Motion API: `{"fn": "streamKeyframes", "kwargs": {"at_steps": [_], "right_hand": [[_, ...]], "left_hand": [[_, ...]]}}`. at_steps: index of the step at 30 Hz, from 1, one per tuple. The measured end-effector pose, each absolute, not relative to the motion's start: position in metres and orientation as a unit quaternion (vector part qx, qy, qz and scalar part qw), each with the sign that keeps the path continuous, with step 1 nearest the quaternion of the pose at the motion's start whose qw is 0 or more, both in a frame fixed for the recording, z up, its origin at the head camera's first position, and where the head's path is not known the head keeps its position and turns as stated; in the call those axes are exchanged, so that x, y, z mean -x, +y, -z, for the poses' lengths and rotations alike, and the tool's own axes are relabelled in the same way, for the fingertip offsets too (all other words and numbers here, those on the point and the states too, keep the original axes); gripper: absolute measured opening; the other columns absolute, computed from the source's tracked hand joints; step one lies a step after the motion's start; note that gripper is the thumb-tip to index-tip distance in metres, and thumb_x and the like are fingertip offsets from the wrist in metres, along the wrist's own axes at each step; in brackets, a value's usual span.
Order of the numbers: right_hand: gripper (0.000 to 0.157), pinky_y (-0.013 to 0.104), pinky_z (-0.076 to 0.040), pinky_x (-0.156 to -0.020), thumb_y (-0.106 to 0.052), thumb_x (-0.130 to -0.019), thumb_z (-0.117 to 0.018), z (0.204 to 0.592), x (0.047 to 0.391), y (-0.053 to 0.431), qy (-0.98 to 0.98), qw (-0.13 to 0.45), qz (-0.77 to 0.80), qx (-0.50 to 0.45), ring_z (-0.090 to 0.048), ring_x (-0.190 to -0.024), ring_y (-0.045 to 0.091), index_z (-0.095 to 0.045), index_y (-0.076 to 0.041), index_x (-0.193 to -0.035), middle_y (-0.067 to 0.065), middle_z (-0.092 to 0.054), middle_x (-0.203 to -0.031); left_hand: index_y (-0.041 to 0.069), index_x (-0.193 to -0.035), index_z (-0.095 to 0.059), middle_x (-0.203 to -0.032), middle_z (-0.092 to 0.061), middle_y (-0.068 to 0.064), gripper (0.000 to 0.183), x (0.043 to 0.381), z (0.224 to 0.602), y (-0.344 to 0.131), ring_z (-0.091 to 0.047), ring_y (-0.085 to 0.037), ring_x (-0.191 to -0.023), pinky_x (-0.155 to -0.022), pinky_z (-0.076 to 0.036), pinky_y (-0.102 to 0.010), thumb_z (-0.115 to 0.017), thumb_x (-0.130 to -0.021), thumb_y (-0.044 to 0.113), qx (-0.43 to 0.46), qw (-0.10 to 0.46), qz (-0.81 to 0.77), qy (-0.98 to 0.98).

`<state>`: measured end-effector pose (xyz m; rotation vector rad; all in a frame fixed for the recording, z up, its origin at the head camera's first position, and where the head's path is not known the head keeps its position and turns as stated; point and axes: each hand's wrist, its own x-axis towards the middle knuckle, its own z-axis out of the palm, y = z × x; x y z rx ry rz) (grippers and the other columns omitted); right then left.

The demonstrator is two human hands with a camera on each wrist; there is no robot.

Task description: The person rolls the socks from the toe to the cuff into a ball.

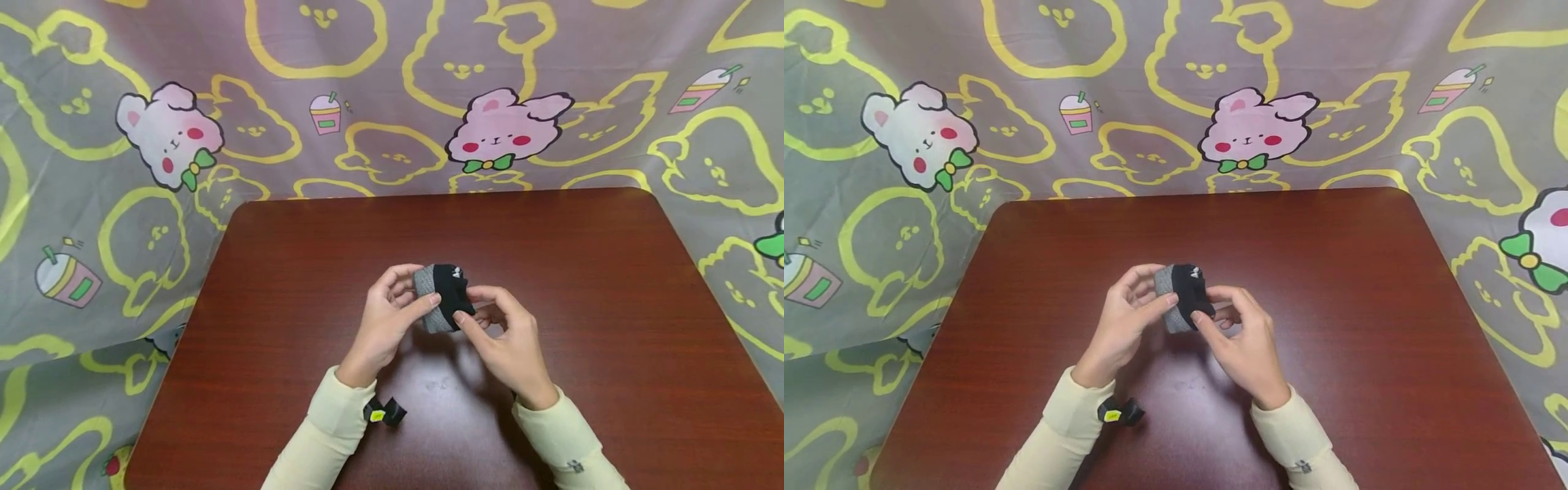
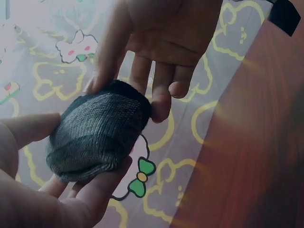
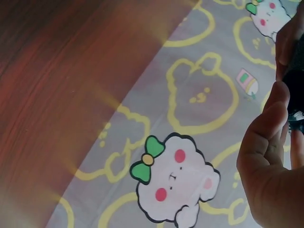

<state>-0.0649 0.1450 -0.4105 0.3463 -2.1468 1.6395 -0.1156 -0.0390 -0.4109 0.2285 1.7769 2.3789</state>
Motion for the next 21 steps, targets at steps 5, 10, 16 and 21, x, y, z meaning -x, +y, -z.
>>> {"fn": "streamKeyframes", "kwargs": {"at_steps": [5,10,16,21], "right_hand": [[0.035,0.02,-0.054,-0.064,0.014,-0.079,-0.075,0.399,0.066,0.141,-0.786,0.214,-0.571,-0.103,-0.066,-0.072,0.022,-0.065,0.01,-0.112,0.02,-0.069,-0.1],[0.034,0.02,-0.055,-0.062,0.0,-0.083,-0.08,0.434,0.083,0.148,-0.81,0.203,-0.544,-0.081,-0.069,-0.071,0.017,-0.071,-0.002,-0.115,0.011,-0.071,-0.098],[0.031,0.025,-0.056,-0.061,-0.016,-0.088,-0.079,0.458,0.097,0.149,-0.835,0.155,-0.524,-0.06,-0.069,-0.069,0.017,-0.072,-0.006,-0.116,0.009,-0.071,-0.093],[0.032,0.031,-0.056,-0.061,-0.02,-0.089,-0.078,0.469,0.103,0.149,-0.858,0.115,-0.498,-0.043,-0.069,-0.069,0.018,-0.072,-0.004,-0.116,0.009,-0.071,-0.089]], "left_hand": [[-0.003,-0.125,-0.065,-0.105,-0.067,-0.015,0.043,0.126,0.416,-0.04,-0.066,-0.02,-0.089,-0.073,-0.057,-0.029,-0.076,-0.083,-0.002,-0.071,0.072,-0.779,0.618],[0.002,-0.129,-0.065,-0.106,-0.067,-0.015,0.047,0.138,0.425,-0.041,-0.067,-0.021,-0.088,-0.072,-0.056,-0.03,-0.079,-0.084,0.004,-0.062,0.068,-0.726,0.681],[0.004,-0.125,-0.068,-0.106,-0.07,-0.014,0.042,0.145,0.442,-0.042,-0.071,-0.026,-0.09,-0.073,-0.059,-0.042,-0.081,-0.085,0.009,-0.049,0.053,-0.673,0.736],[0.002,-0.125,-0.069,-0.103,-0.071,-0.014,0.042,0.152,0.453,-0.04,-0.072,-0.023,-0.087,-0.069,-0.059,-0.052,-0.08,-0.086,0.01,-0.031,0.08,-0.644,0.76]]}}
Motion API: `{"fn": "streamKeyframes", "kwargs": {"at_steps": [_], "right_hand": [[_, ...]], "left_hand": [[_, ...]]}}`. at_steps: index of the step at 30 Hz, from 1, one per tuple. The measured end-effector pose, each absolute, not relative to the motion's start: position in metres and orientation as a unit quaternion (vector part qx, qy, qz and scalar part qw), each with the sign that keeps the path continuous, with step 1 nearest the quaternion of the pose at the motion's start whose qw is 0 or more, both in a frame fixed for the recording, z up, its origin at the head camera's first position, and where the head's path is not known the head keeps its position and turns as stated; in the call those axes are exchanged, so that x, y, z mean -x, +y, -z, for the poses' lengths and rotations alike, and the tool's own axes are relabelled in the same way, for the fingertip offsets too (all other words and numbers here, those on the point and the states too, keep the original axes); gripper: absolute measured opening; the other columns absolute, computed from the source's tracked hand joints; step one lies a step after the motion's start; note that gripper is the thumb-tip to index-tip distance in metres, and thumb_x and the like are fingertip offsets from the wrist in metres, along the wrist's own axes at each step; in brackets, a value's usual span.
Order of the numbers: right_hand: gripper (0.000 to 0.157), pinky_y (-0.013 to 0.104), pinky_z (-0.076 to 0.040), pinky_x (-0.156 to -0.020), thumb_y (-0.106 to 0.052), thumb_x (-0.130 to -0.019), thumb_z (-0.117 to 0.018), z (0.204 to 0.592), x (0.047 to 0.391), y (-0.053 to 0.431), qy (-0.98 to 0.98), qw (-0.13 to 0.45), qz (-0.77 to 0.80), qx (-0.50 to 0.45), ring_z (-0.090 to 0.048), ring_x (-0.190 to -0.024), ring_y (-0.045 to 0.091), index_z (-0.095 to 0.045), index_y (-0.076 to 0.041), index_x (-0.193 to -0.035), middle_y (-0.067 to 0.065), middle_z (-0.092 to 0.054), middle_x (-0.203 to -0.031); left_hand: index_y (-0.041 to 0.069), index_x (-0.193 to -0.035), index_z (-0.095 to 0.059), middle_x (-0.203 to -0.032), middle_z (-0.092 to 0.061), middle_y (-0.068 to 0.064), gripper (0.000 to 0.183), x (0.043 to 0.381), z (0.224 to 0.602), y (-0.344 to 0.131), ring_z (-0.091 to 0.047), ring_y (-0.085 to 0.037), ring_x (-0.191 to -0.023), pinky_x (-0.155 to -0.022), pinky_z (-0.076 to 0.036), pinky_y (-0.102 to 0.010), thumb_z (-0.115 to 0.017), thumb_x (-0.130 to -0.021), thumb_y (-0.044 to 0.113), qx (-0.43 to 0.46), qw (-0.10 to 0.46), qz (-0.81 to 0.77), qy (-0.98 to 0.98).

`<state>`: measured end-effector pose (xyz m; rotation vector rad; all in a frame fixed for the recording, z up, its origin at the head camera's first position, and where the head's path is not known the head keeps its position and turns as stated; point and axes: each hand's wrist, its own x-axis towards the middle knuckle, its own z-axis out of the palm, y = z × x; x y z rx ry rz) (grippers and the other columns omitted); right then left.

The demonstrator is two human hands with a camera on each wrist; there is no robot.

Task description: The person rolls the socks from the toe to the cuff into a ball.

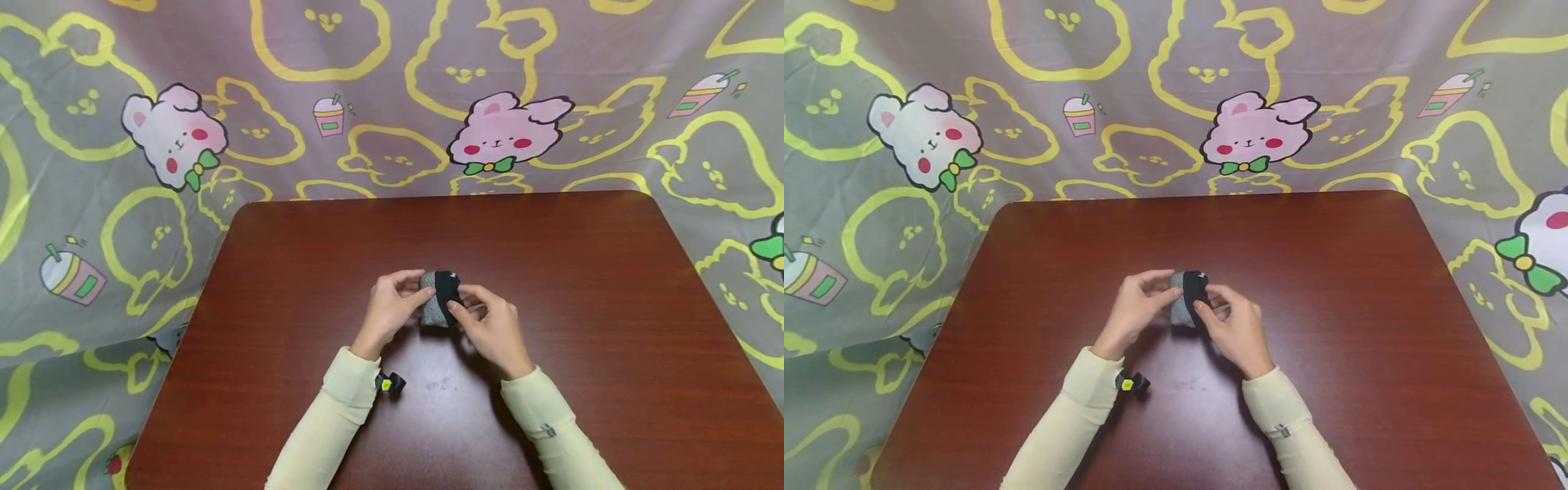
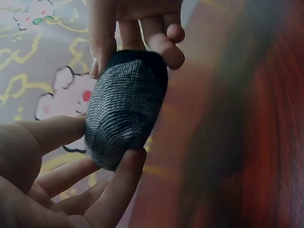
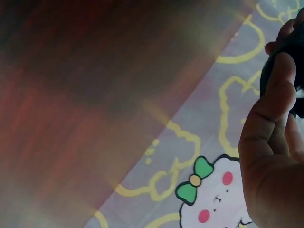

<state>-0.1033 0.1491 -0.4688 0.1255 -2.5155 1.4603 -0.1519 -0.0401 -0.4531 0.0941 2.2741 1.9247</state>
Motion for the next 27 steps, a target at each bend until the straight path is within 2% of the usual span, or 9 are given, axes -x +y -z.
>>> {"fn": "streamKeyframes", "kwargs": {"at_steps": [7,15,20,24,27], "right_hand": [[0.034,0.038,-0.057,-0.066,-0.022,-0.093,-0.073,0.477,0.11,0.149,-0.895,0.064,-0.44,-0.043,-0.069,-0.074,0.018,-0.069,-0.002,-0.121,0.008,-0.071,-0.088],[0.036,0.04,-0.055,-0.069,-0.019,-0.094,-0.07,0.477,0.111,0.146,-0.909,0.012,-0.415,-0.029,-0.064,-0.057,0.005,-0.066,0.002,-0.124,0.003,-0.072,-0.08],[0.037,0.044,-0.054,-0.073,-0.019,-0.094,-0.07,0.477,0.112,0.144,-0.914,0.011,-0.405,-0.024,-0.064,-0.056,0.005,-0.067,0.003,-0.123,0.003,-0.072,-0.078],[0.041,0.047,-0.053,-0.077,-0.025,-0.095,-0.069,0.475,0.112,0.148,-0.92,-0.003,-0.391,-0.023,-0.068,-0.069,0.015,-0.067,0.002,-0.125,0.003,-0.072,-0.082],[0.045,0.05,-0.053,-0.08,-0.031,-0.096,-0.067,0.469,0.109,0.16,-0.926,-0.002,-0.376,-0.028,-0.07,-0.084,0.023,-0.066,0.002,-0.127,0.006,-0.073,-0.091]], "left_hand": [[0.0,-0.127,-0.068,-0.108,-0.072,-0.017,0.042,0.159,0.471,-0.037,-0.072,-0.021,-0.083,-0.064,-0.06,-0.043,-0.079,-0.088,0.011,-0.02,0.108,-0.606,0.788],[0.002,-0.12,-0.072,-0.102,-0.073,-0.011,0.038,0.16,0.479,-0.035,-0.069,-0.014,-0.073,-0.058,-0.059,-0.034,-0.081,-0.085,0.014,-0.027,0.093,-0.562,0.821],[0.002,-0.118,-0.073,-0.102,-0.074,-0.008,0.037,0.161,0.481,-0.034,-0.068,-0.015,-0.067,-0.056,-0.059,-0.033,-0.082,-0.085,0.014,-0.024,0.088,-0.554,0.827],[0.003,-0.122,-0.072,-0.106,-0.074,-0.007,0.039,0.16,0.481,-0.035,-0.07,-0.017,-0.079,-0.069,-0.059,-0.034,-0.08,-0.088,0.02,-0.044,0.073,-0.517,0.852],[0.003,-0.125,-0.07,-0.113,-0.071,-0.01,0.042,0.158,0.476,-0.042,-0.067,-0.022,-0.1,-0.09,-0.051,-0.037,-0.077,-0.09,0.026,-0.073,0.025,-0.46,0.885]]}}
